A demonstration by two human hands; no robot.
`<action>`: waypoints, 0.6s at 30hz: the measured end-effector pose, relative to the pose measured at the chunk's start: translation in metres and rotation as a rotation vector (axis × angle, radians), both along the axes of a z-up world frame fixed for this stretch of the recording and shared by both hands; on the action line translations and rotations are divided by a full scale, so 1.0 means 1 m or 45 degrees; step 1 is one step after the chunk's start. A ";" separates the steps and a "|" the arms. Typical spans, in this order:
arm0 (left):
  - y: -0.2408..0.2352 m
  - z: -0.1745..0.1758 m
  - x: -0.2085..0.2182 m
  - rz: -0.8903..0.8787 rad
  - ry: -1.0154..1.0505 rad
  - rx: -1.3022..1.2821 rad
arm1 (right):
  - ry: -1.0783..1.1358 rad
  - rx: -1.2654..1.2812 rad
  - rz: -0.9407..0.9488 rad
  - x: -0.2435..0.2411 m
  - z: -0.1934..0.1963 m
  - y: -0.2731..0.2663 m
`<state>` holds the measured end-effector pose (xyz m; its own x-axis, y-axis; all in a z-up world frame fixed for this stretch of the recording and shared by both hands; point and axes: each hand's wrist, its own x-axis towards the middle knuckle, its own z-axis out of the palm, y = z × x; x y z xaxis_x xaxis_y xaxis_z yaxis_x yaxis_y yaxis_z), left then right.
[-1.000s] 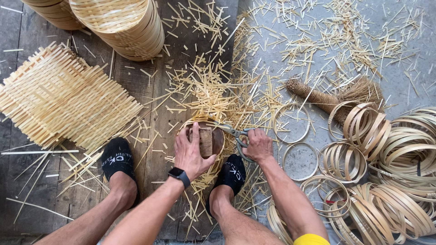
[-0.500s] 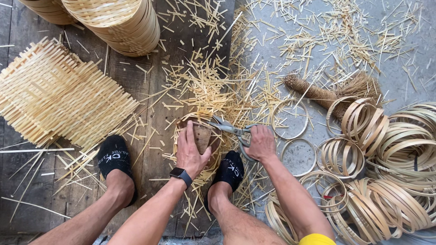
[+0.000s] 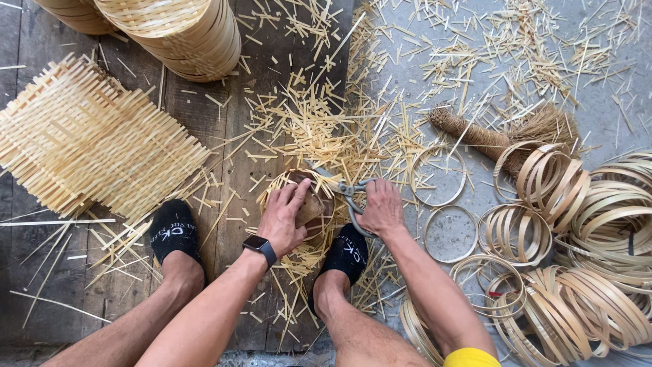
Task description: The person weaves bamboo strips into circular basket bases using a wooden mold and shears. They repeatedly place a woven mat over the mold, trim the edges, and stack the finished pieces.
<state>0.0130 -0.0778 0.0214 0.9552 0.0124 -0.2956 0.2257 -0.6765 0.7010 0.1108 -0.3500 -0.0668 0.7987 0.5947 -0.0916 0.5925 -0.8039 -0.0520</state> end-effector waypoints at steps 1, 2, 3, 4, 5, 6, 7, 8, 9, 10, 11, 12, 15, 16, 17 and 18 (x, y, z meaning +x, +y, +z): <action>0.003 0.000 -0.002 -0.035 -0.016 -0.012 | 0.092 -0.076 -0.031 -0.001 0.000 0.001; 0.005 -0.001 -0.005 -0.053 -0.019 0.011 | 0.185 -0.152 -0.059 -0.002 0.000 0.002; 0.007 -0.001 -0.004 -0.071 -0.031 0.035 | 0.269 -0.228 -0.085 0.002 0.002 0.000; 0.008 -0.002 -0.002 -0.089 -0.043 0.059 | 0.281 -0.194 -0.096 0.007 0.005 -0.003; 0.008 -0.004 -0.003 -0.099 -0.044 0.060 | 0.301 -0.164 -0.106 0.007 0.007 -0.007; 0.009 -0.005 -0.003 -0.110 -0.045 0.062 | 0.321 -0.134 -0.117 0.008 0.009 -0.008; 0.008 -0.006 -0.001 -0.119 -0.049 0.063 | 0.216 -0.099 -0.060 0.009 0.009 -0.008; 0.008 -0.007 0.002 -0.180 -0.042 0.042 | 0.112 -0.063 -0.001 0.010 0.009 -0.007; 0.009 -0.008 0.005 -0.239 -0.033 0.022 | 0.010 -0.026 0.061 0.010 0.007 -0.004; 0.009 -0.007 0.007 -0.298 -0.024 0.003 | -0.002 -0.026 0.073 0.010 0.004 -0.001; 0.011 -0.006 0.009 -0.326 0.010 0.012 | -0.016 -0.025 0.081 0.009 0.001 0.001; 0.011 -0.003 0.010 -0.354 0.044 0.022 | -0.029 -0.024 0.089 0.009 -0.001 0.000; 0.009 0.006 0.006 -0.312 0.001 0.273 | 0.254 -0.263 0.010 0.014 -0.002 -0.008; 0.005 0.008 0.001 -0.276 -0.036 0.395 | 0.269 -0.272 -0.002 0.015 0.000 -0.013; -0.002 0.009 -0.004 -0.044 -0.060 0.281 | 0.284 -0.282 -0.012 0.016 0.003 -0.017; -0.008 0.009 -0.009 0.186 -0.081 0.165 | 0.299 -0.292 -0.023 0.016 0.006 -0.017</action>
<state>0.0044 -0.0859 0.0305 0.9571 0.1865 -0.2216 0.2863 -0.7255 0.6259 0.1268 -0.3674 -0.0606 0.7503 0.5232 -0.4041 0.5713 -0.8207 -0.0019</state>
